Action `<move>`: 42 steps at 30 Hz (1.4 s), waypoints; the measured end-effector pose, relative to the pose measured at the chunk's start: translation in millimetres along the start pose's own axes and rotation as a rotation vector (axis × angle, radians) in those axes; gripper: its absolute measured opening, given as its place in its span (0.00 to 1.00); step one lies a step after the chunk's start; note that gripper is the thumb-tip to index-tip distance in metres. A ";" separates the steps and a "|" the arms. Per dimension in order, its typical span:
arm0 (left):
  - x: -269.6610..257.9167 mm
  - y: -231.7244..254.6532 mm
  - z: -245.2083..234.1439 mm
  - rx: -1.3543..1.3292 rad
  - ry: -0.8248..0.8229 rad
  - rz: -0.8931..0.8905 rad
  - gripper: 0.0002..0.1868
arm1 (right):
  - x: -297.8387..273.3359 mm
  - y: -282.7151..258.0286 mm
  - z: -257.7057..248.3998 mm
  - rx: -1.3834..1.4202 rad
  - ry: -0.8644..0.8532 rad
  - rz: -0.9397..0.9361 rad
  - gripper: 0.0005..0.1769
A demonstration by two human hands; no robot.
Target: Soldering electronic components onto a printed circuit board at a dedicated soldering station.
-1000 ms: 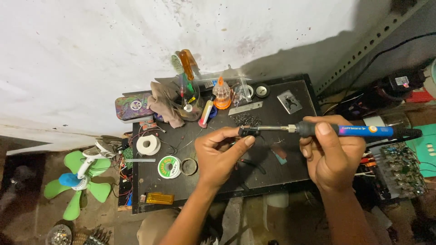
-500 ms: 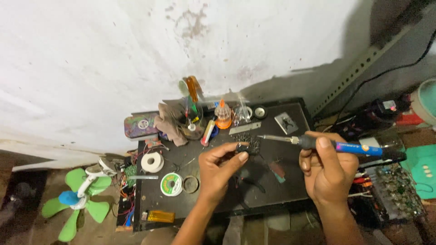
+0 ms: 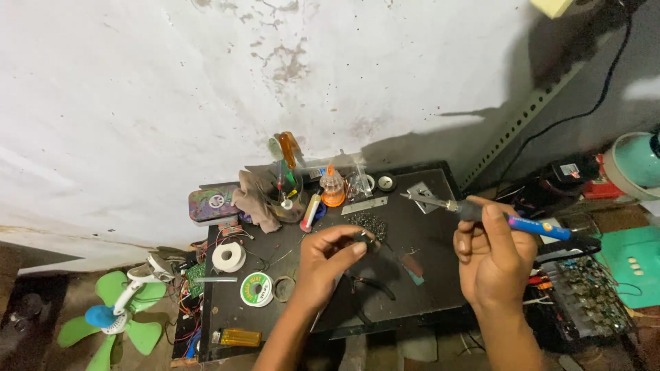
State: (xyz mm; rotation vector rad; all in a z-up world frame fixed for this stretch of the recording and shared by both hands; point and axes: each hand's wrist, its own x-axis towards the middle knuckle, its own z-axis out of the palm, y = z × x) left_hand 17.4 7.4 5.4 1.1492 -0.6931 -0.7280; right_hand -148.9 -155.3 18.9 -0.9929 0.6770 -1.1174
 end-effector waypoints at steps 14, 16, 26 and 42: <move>8.4 -16.4 39.6 0.863 -0.086 0.161 0.15 | 10.9 -11.9 -7.6 0.140 0.079 -0.058 0.17; 11.8 -14.9 48.2 0.952 -0.104 0.205 0.15 | 15.2 -13.1 -14.5 0.158 0.070 -0.048 0.17; 2.6 -20.6 -5.5 1.200 0.167 0.072 0.14 | 26.0 -20.0 -31.3 0.247 0.065 0.151 0.13; -17.4 -28.8 -91.4 1.475 0.213 -0.108 0.08 | 21.7 -20.4 -18.8 0.184 0.043 0.240 0.13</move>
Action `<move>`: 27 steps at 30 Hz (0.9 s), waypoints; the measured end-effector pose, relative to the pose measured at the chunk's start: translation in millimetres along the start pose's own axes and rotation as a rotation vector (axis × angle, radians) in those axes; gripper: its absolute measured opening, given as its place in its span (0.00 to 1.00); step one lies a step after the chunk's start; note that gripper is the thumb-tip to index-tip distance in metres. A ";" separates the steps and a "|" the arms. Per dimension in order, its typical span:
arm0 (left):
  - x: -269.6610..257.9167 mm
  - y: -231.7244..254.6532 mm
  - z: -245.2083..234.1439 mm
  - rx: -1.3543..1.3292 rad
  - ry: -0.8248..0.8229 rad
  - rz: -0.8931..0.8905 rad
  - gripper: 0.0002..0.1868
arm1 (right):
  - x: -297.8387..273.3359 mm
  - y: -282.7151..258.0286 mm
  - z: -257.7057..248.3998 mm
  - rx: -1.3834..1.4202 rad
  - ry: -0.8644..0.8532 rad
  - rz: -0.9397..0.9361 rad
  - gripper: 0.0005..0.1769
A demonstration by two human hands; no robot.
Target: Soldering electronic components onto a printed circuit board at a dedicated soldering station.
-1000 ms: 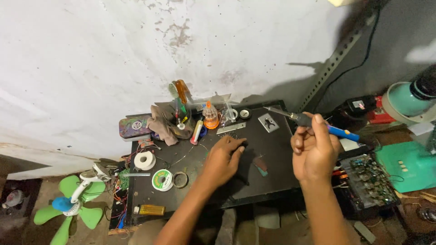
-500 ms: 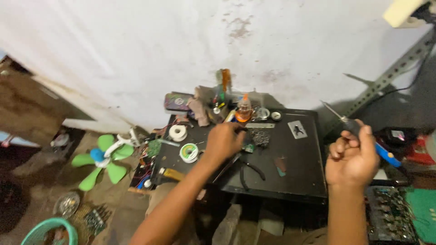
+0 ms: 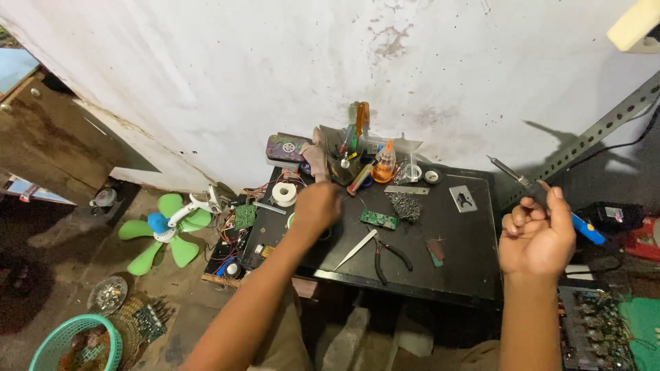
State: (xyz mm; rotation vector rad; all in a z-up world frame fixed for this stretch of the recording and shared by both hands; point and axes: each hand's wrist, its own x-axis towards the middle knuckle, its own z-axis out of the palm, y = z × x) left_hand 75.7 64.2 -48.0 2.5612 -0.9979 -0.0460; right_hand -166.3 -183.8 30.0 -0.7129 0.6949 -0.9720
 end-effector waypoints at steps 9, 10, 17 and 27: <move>-5.9 49.7 41.1 0.020 -0.296 0.327 0.21 | -3.8 10.6 16.9 -0.019 -0.007 0.000 0.14; -3.1 53.6 37.1 0.018 -0.299 0.333 0.21 | 0.0 11.4 14.8 -0.019 -0.001 -0.004 0.14; 15.7 50.2 50.7 0.123 -0.327 0.323 0.22 | -1.5 6.5 10.6 -0.007 -0.014 0.001 0.15; 1.8 46.2 -11.9 -0.260 -0.161 0.297 0.26 | 2.7 5.7 4.5 0.035 -0.029 -0.013 0.15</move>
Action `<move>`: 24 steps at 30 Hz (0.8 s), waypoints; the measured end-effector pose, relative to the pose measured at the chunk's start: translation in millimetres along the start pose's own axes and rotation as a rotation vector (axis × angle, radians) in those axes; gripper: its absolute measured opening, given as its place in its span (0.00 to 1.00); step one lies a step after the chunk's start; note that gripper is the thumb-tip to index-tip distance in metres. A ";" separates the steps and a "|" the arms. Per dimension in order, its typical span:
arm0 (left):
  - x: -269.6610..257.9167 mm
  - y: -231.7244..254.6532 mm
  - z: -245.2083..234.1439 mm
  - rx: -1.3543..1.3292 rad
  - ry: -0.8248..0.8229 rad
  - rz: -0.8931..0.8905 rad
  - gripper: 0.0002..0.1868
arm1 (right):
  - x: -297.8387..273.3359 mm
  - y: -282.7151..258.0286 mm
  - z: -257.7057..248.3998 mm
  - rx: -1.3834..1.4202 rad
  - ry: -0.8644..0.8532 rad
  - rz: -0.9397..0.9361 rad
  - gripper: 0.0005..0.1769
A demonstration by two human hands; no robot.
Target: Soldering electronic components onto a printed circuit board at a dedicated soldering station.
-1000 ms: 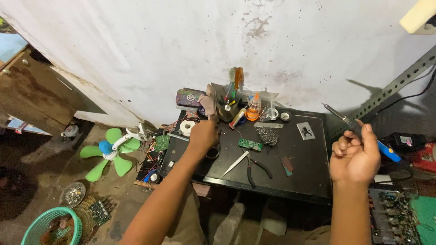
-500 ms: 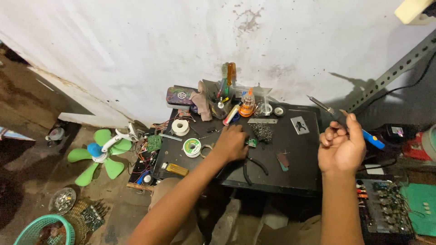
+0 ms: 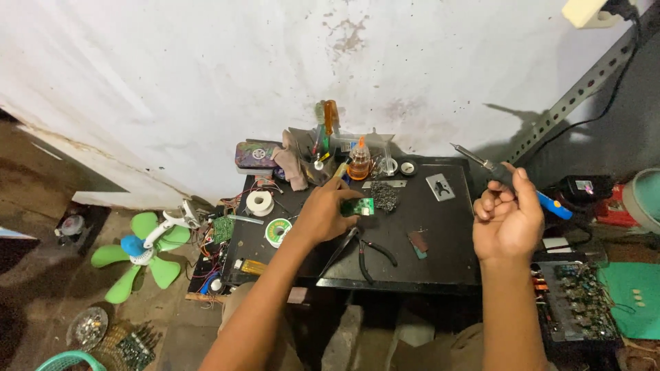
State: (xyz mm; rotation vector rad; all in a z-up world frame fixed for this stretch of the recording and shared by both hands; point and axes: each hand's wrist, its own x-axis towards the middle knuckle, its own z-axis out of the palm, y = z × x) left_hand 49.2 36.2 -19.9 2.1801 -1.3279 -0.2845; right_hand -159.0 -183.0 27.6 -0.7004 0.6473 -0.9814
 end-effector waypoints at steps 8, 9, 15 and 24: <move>-14.2 71.4 -43.8 -0.651 0.169 0.203 0.23 | 2.9 5.0 -4.3 -0.027 -0.023 -0.106 0.19; -11.2 68.8 -38.3 -0.836 0.163 0.232 0.22 | 3.4 5.8 -5.3 -0.033 -0.019 -0.126 0.19; -11.7 81.3 -17.0 -1.503 -0.031 0.230 0.31 | -0.4 3.3 -3.9 -0.048 -0.034 -0.155 0.17; -17.1 55.0 7.0 -1.767 -0.189 0.174 0.13 | -13.4 -3.6 6.6 -0.060 -0.043 -0.202 0.16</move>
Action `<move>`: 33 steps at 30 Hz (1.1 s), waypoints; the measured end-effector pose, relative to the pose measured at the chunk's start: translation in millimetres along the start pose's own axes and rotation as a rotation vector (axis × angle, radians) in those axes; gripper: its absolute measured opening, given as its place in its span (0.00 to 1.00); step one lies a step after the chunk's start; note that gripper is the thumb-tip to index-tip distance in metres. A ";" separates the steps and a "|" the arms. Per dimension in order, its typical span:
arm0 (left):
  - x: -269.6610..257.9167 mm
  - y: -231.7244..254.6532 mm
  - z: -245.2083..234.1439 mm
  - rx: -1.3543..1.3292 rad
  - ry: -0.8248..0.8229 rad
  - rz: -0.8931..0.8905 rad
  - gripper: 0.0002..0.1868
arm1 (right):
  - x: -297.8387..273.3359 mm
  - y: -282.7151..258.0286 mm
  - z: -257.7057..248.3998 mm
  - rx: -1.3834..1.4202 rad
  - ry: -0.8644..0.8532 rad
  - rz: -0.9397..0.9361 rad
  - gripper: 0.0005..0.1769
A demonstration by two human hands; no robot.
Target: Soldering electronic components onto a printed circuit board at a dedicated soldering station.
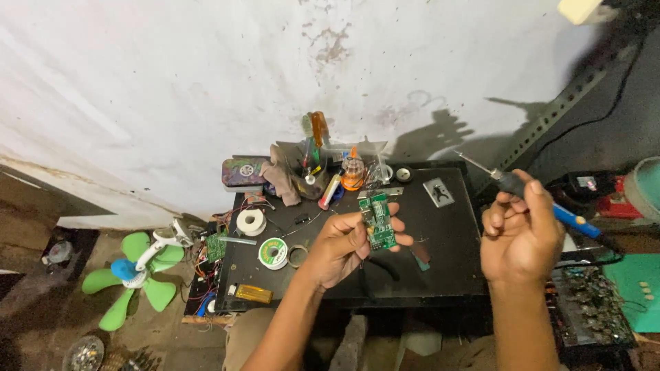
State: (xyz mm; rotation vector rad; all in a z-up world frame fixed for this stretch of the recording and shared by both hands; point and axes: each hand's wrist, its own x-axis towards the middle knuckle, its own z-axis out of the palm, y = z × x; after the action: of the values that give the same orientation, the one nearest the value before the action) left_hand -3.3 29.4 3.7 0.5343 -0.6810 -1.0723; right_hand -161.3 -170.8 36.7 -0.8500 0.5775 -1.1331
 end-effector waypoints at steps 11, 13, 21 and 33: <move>-5.9 5.3 -7.5 -0.085 0.026 -0.021 0.20 | -15.7 -3.0 10.8 -0.144 0.015 -0.134 0.13; -6.9 8.5 -6.6 -0.089 0.020 -0.017 0.20 | -17.5 -1.5 12.9 -0.161 0.018 -0.138 0.14; -8.9 11.8 -6.5 -0.102 -0.023 -0.064 0.37 | -20.4 0.0 14.3 -0.256 0.061 -0.187 0.17; -10.0 7.2 -6.7 -0.002 -0.005 -0.052 0.45 | -21.1 -0.4 15.3 -0.247 0.066 -0.222 0.16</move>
State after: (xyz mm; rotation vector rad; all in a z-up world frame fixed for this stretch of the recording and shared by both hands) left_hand 2.8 41.8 1.7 0.5504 -0.6740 -1.1227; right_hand -156.8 -146.6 45.4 -1.1136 0.7005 -1.3118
